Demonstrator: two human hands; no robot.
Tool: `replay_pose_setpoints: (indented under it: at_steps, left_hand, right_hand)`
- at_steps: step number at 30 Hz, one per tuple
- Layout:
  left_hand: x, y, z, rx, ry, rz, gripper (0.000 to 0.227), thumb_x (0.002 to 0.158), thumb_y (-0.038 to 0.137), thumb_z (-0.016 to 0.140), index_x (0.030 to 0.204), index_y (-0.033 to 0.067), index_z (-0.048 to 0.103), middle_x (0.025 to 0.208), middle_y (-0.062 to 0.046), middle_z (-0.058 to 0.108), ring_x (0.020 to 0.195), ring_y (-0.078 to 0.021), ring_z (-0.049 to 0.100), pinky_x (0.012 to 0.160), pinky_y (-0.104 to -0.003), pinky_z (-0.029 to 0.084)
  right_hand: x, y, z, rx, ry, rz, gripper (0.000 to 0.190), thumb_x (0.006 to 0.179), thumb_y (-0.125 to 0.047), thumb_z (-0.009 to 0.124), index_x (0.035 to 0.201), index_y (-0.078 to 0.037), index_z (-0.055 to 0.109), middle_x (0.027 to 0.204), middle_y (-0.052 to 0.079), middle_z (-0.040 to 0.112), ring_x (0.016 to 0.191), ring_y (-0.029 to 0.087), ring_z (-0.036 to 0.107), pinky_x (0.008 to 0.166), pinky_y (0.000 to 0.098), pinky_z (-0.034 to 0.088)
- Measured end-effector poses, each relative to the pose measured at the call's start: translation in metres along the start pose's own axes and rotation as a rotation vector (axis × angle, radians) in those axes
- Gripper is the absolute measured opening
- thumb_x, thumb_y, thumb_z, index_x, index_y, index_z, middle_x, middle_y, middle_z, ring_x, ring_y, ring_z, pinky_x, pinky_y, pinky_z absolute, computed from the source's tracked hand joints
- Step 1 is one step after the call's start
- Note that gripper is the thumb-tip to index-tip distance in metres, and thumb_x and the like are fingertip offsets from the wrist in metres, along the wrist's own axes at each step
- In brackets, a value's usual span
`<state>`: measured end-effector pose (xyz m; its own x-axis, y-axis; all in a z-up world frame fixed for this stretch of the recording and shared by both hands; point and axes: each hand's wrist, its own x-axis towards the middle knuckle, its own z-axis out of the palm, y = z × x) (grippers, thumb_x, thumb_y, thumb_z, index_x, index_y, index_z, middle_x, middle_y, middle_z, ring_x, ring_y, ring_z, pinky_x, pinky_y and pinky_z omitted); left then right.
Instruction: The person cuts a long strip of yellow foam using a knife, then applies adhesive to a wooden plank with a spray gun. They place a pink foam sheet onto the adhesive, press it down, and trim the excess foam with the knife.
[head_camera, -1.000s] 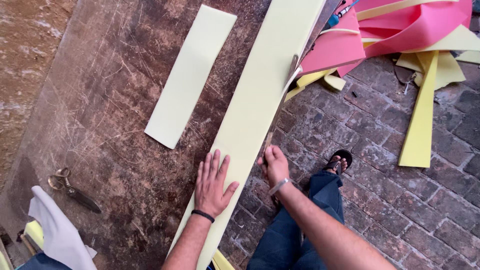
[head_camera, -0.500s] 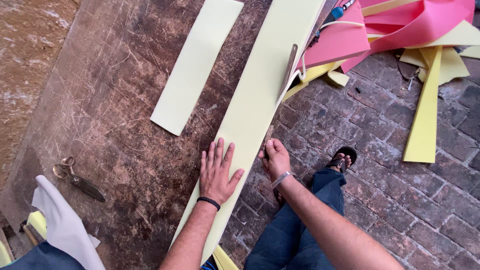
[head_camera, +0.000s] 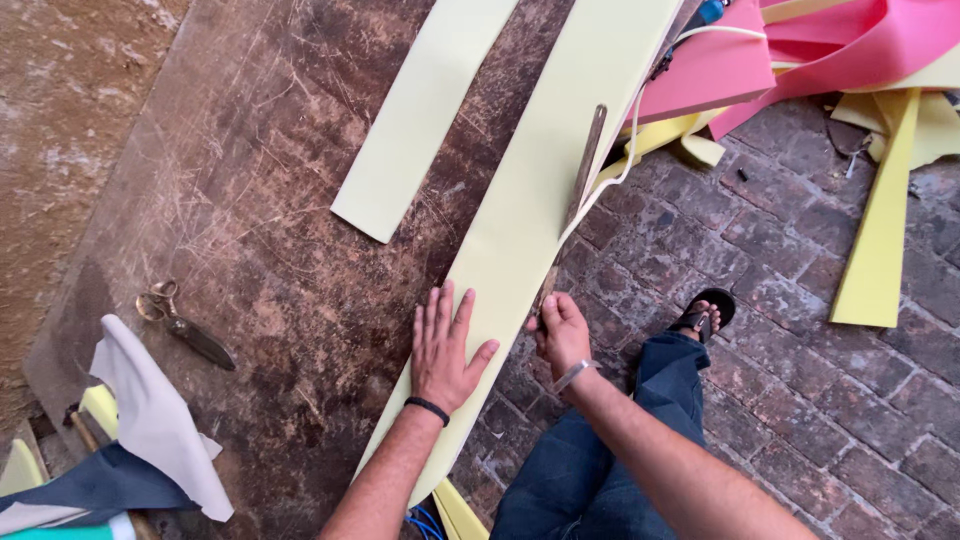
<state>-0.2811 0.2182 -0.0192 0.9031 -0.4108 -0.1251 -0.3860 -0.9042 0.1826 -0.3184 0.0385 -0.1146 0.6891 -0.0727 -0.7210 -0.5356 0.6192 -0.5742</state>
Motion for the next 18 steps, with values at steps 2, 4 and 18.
replay_pose_setpoints:
  at_steps: [2, 4, 18]
  left_hand:
    - [-0.030, -0.013, -0.004, 0.001, 0.045, -0.037, 0.090, 0.095, 0.068, 0.046, 0.163, 0.0147, 0.022, 0.169, -0.022, 0.013, 0.155, -0.0394, 0.015, 0.123, -0.058, 0.011]
    - [-0.059, -0.029, -0.009, 0.005, 0.040, -0.077, 0.091, 0.093, 0.069, 0.047, 0.162, 0.0147, 0.023, 0.168, -0.023, 0.013, 0.154, -0.0402, 0.017, 0.121, -0.058, 0.013]
    - [-0.112, -0.069, 0.010, 0.005, -0.007, -0.134, 0.085, 0.096, 0.073, 0.040, 0.165, 0.0288, 0.017, 0.172, -0.015, 0.013, 0.155, -0.0389, 0.022, 0.122, -0.061, 0.019]
  right_hand:
    - [-0.031, 0.021, 0.001, -0.065, 0.006, 0.084, 0.023, 0.108, -0.030, 0.043, 0.099, -0.014, 0.057, 0.067, 0.001, 0.060, 0.042, 0.008, 0.040, 0.036, 0.0257, 0.030]
    - [-0.074, 0.052, 0.002, -0.038, -0.053, 0.143, 0.023, 0.107, -0.030, 0.044, 0.098, -0.014, 0.058, 0.066, 0.003, 0.063, 0.040, 0.010, 0.040, 0.035, 0.0260, 0.028]
    - [-0.107, 0.144, 0.004, -0.009, -0.045, 0.172, 0.017, 0.106, -0.029, 0.047, 0.096, -0.019, 0.057, 0.063, 0.003, 0.062, 0.036, 0.012, 0.038, 0.034, 0.0273, 0.028]
